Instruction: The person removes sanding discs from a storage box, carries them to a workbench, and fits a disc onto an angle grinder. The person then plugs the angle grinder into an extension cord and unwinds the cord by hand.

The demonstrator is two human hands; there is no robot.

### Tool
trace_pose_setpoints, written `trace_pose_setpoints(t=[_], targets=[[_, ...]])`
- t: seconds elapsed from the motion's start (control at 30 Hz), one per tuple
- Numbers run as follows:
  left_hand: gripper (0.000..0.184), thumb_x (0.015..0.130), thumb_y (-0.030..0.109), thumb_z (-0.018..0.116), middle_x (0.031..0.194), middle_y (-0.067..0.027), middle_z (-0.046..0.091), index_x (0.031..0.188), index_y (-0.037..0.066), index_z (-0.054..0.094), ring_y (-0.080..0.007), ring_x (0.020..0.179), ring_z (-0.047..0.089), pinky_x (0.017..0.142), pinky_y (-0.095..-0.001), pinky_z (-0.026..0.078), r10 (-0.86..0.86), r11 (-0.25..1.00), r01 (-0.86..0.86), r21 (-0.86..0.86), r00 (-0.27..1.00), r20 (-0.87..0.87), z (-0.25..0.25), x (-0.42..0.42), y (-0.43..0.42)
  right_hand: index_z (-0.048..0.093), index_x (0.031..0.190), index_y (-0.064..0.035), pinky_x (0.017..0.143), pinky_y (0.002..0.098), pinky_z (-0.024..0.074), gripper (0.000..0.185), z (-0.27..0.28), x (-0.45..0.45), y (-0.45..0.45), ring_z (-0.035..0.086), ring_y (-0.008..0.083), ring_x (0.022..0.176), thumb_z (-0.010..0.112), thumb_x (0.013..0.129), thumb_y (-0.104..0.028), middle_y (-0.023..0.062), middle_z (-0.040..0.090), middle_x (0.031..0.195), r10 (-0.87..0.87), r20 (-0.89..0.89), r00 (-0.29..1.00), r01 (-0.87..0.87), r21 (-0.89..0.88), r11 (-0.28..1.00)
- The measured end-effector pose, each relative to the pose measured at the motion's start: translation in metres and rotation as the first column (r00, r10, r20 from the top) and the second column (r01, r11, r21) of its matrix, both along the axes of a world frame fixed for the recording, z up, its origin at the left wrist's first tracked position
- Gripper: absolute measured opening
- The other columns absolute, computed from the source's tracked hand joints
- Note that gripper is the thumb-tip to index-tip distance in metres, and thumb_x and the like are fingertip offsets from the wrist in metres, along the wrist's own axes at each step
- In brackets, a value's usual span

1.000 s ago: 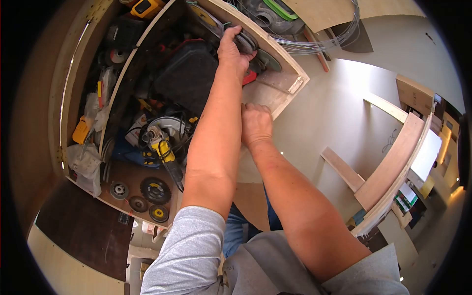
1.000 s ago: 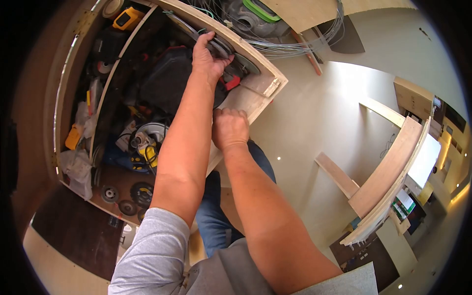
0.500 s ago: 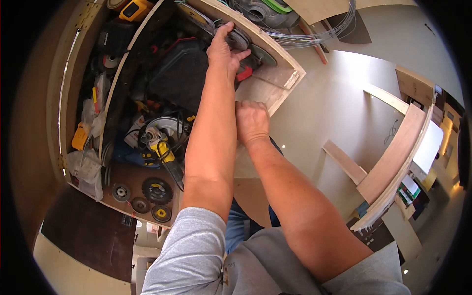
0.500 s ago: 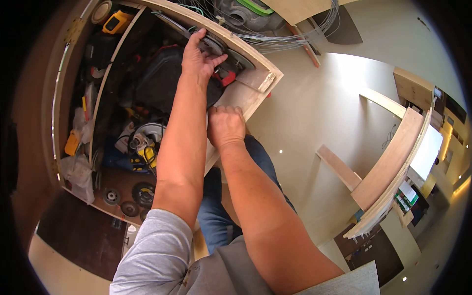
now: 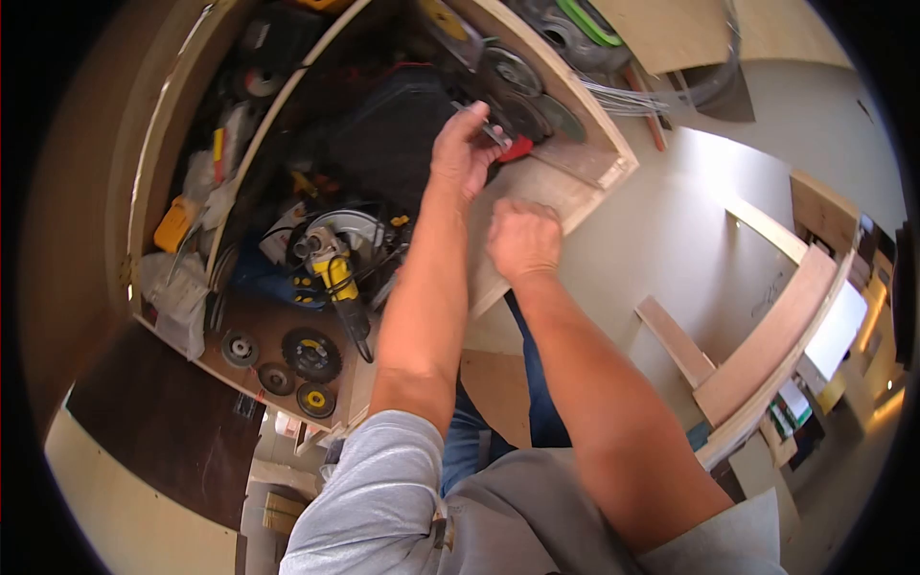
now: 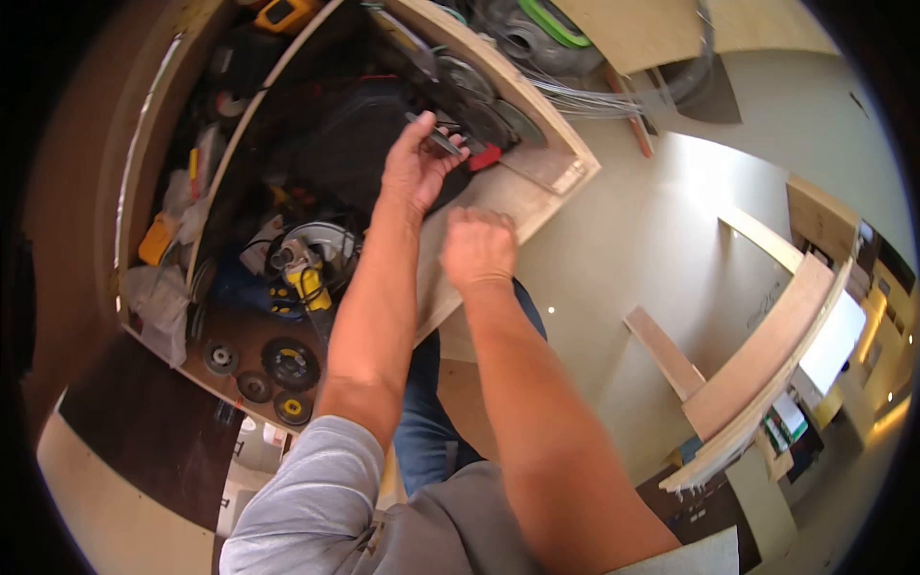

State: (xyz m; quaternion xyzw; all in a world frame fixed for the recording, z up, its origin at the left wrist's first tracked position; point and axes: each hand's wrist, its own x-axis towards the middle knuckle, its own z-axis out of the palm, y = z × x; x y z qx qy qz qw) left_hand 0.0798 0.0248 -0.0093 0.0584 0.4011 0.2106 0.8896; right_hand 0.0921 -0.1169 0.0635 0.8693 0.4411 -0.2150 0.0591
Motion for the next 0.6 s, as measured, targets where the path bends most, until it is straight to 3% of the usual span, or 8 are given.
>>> trace_pose_setpoints(t=[0.07, 0.17, 0.2, 0.27, 0.37, 0.47, 0.57, 0.6], targets=[[0.032, 0.087, 0.022, 0.079, 0.098, -0.0026, 0.061, 0.11, 0.009, 0.061, -0.0209, 0.094, 0.062, 0.082, -0.0459, 0.057, -0.005, 0.991, 0.014, 0.133, 0.997, -0.071, 0.017, -0.016, 0.004, 0.068, 0.089, -0.013, 0.089, 0.0419, 0.0485, 0.013, 0.004, -0.001, 0.005, 0.068, 0.0264, 0.092, 0.068, 0.082, -0.023, 0.0075, 0.071, 0.091, 0.002, 0.011, 1.0, -0.002, -0.012, 1.0], [0.035, 0.086, 0.02, 0.078, 0.096, -0.0023, 0.06, 0.114, 0.008, 0.061, -0.0208, 0.093, 0.062, 0.081, -0.0437, 0.058, 0.062, 0.985, -0.044, 0.166, 0.993, -0.1, 0.023, -0.052, 0.012, 0.067, 0.085, -0.0116, 0.081, 0.0454, 0.0514, 0.012, 0.004, 0.0, 0.001, 0.068, 0.0315, 0.083, 0.072, 0.079, -0.021, 0.0096, 0.069, 0.085, -0.001, 0.041, 0.999, -0.003, 0.09, 0.996], [0.052, 0.081, 0.019, 0.084, 0.101, -0.0023, 0.061, 0.123, 0.002, 0.06, -0.0183, 0.094, 0.062, 0.084, -0.0379, 0.056, 0.087, 0.973, -0.034, 0.228, 0.971, -0.224, 0.033, -0.064, 0.016, 0.067, 0.085, -0.0116, 0.081, 0.0455, 0.0515, 0.013, 0.004, -0.001, 0.001, 0.068, 0.0316, 0.083, 0.072, 0.079, -0.022, 0.0094, 0.069, 0.085, 0.001, 0.049, 0.999, -0.005, 0.081, 0.997], [0.068, 0.073, 0.023, 0.089, 0.108, -0.0069, 0.064, 0.128, -0.003, 0.058, -0.0167, 0.098, 0.062, 0.088, -0.0341, 0.054, 0.205, 0.856, 0.073, 0.511, 0.86, -0.467, 0.047, -0.086, 0.026, 0.068, 0.086, -0.0118, 0.082, 0.0449, 0.051, 0.013, 0.003, 0.0, 0.004, 0.068, 0.0305, 0.084, 0.072, 0.079, -0.022, 0.0087, 0.069, 0.087, -0.002, 0.063, 0.998, -0.001, 0.051, 0.999], [0.089, 0.064, 0.028, 0.093, 0.12, -0.0166, 0.063, 0.135, -0.01, 0.053, -0.0238, 0.11, 0.062, 0.098, -0.0349, 0.049, 0.379, 0.653, 0.307, 0.693, 0.659, -0.649, 0.063, -0.125, 0.06, 0.068, 0.086, -0.0121, 0.085, 0.0436, 0.0499, 0.013, 0.003, -0.004, 0.005, 0.068, 0.0284, 0.086, 0.071, 0.079, -0.023, 0.0076, 0.07, 0.088, -0.002, 0.066, 0.998, 0.001, 0.018, 1.0], [0.098, 0.059, 0.032, 0.095, 0.13, -0.0256, 0.06, 0.136, -0.012, 0.052, -0.0342, 0.121, 0.059, 0.106, -0.0393, 0.045, 0.56, 0.419, 0.576, 0.702, 0.445, -0.699, 0.075, -0.157, 0.103, 0.068, 0.084, -0.0115, 0.084, 0.0439, 0.0503, 0.012, 0.003, -0.003, 0.004, 0.068, 0.0293, 0.084, 0.071, 0.079, -0.022, 0.0077, 0.069, 0.086, 0.004, 0.083, 0.997, -0.008, 0.056, 0.998], [0.098, 0.06, 0.038, 0.093, 0.135, -0.029, 0.057, 0.136, -0.01, 0.053, -0.0394, 0.128, 0.055, 0.109, -0.0434, 0.044, 0.673, 0.185, 0.822, 0.539, 0.294, -0.679, 0.087, -0.18, 0.154, 0.067, 0.084, -0.0112, 0.083, 0.0438, 0.0507, 0.012, 0.0, -0.002, 0.004, 0.068, 0.0298, 0.084, 0.071, 0.08, -0.022, 0.0078, 0.069, 0.085, 0.011, 0.097, 0.995, -0.017, 0.062, 0.998], [0.098, 0.061, 0.04, 0.092, 0.136, -0.029, 0.057, 0.136, -0.01, 0.053, -0.0395, 0.129, 0.054, 0.109, -0.0439, 0.044, 0.667, 0.186, 0.854, 0.485, 0.252, -0.701, 0.09, -0.185, 0.169, 0.067, 0.084, -0.0111, 0.083, 0.0438, 0.0508, 0.012, 0.0, -0.002, 0.005, 0.068, 0.0298, 0.084, 0.071, 0.079, -0.022, 0.0078, 0.069, 0.086, 0.01, 0.097, 0.995, -0.015, 0.057, 0.998]])
